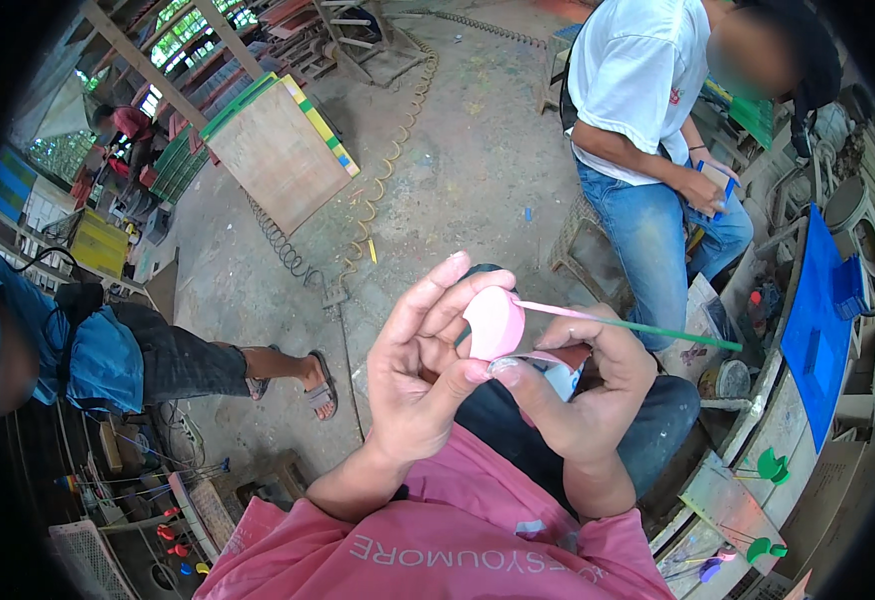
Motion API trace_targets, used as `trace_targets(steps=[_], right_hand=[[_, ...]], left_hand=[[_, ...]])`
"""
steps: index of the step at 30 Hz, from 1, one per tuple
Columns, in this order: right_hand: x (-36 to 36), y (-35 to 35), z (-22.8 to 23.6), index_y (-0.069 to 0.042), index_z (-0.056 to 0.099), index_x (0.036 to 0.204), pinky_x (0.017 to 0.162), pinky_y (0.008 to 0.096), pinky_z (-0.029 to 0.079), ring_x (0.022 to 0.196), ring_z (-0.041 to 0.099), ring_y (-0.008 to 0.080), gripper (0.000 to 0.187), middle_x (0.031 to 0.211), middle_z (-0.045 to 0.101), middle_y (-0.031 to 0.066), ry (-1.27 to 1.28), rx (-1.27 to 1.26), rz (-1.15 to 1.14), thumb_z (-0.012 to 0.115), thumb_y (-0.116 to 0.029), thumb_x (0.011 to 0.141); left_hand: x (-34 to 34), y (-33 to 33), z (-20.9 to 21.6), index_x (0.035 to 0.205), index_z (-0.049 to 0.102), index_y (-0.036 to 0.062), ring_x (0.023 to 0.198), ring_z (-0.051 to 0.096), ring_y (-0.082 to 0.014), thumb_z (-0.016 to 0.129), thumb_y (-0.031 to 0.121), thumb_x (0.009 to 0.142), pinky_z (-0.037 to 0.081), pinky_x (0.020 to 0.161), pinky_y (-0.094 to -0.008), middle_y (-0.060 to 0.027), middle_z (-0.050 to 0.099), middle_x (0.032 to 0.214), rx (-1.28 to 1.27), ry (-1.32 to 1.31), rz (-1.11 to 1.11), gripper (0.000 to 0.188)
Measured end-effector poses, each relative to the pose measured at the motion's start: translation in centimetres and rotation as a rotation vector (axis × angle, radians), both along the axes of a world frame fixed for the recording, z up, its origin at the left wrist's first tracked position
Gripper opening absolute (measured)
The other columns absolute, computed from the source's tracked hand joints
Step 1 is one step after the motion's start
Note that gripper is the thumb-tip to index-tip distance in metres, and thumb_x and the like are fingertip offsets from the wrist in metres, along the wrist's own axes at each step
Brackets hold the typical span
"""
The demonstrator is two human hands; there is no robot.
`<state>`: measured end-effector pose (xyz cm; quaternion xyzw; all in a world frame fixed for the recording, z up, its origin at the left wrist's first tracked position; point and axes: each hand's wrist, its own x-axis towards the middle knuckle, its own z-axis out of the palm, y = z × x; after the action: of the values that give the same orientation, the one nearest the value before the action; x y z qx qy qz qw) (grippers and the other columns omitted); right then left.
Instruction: The person sits on the floor in a workshop and sands a small pink plastic component using a piece of sandpaper. They rotate the object to smooth its edges and surfaces while another person works nearby.
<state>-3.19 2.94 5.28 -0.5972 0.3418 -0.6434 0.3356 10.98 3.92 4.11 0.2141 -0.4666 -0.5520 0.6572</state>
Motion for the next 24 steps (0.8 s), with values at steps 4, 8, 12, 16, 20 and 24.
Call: trace_targets(steps=[4, 8, 12, 16, 20, 24], right_hand=[[0.2, 0.1, 0.0, -0.003, 0.058, 0.075, 0.047, 0.0184, 0.034, 0.055, 0.048, 0.0019, 0.029, 0.061, 0.056, -0.0007, -0.029, 0.000, -0.033, 0.084, -0.013, 0.066], [0.7, 0.6, -0.3, -0.002, 0.058, 0.076, 0.049, 0.0179, 0.035, 0.057, 0.049, 0.0026, 0.031, 0.067, 0.057, 0.0006, -0.099, 0.064, -0.040, 0.084, -0.013, 0.066], [1.0, 0.7, -0.6, -0.001, 0.057, 0.081, 0.052, 0.0175, 0.036, 0.061, 0.051, 0.0038, 0.032, 0.071, 0.058, 0.0023, -0.162, 0.023, -0.066, 0.084, -0.010, 0.066], [0.5, 0.4, -0.2, -0.001, 0.056, 0.083, 0.053, 0.0177, 0.036, 0.062, 0.050, 0.0040, 0.031, 0.072, 0.057, 0.0026, -0.155, 0.007, -0.024, 0.083, -0.008, 0.068], [0.5, 0.5, -0.6, -0.002, 0.055, 0.082, 0.052, 0.0179, 0.035, 0.061, 0.047, 0.0031, 0.029, 0.071, 0.056, 0.0012, -0.172, 0.040, -0.059, 0.081, -0.009, 0.070], [0.5, 0.3, -0.4, -0.002, 0.055, 0.081, 0.052, 0.0178, 0.034, 0.062, 0.045, 0.0021, 0.028, 0.070, 0.055, -0.0002, -0.188, 0.075, -0.096, 0.080, -0.009, 0.071]], left_hand=[[0.0, 0.1, -0.2, 0.138, 0.026, -0.0054, 0.126, 0.042, -0.0296, 0.063, 0.000, 0.084, 0.036, 0.104, -0.0391, -0.0278, 0.042, 0.133, -0.070, -0.053, 0.011, 0.066], [0.0, 0.0, -0.3, 0.138, 0.026, -0.0067, 0.128, 0.040, -0.0311, 0.060, -0.003, 0.085, 0.036, 0.104, -0.0404, -0.0290, 0.039, 0.134, -0.142, -0.074, 0.022, 0.063], [-0.2, -0.1, -0.3, 0.137, 0.027, -0.0077, 0.128, 0.039, -0.0321, 0.058, -0.006, 0.085, 0.038, 0.103, -0.0405, -0.0294, 0.038, 0.134, -0.188, -0.095, 0.047, 0.061], [-0.5, 0.5, -0.2, 0.136, 0.028, -0.0079, 0.124, 0.043, -0.0318, 0.061, 0.000, 0.085, 0.040, 0.101, -0.0405, -0.0285, 0.041, 0.133, -0.150, -0.143, 0.092, 0.061], [-0.8, 0.5, -0.4, 0.136, 0.028, -0.0083, 0.124, 0.044, -0.0313, 0.059, -0.001, 0.085, 0.042, 0.099, -0.0385, -0.0284, 0.039, 0.133, -0.185, -0.167, 0.101, 0.059], [-0.8, 0.2, -1.0, 0.136, 0.027, -0.0085, 0.127, 0.041, -0.0315, 0.054, -0.010, 0.086, 0.044, 0.098, -0.0361, -0.0289, 0.036, 0.135, -0.268, -0.162, 0.060, 0.057]])
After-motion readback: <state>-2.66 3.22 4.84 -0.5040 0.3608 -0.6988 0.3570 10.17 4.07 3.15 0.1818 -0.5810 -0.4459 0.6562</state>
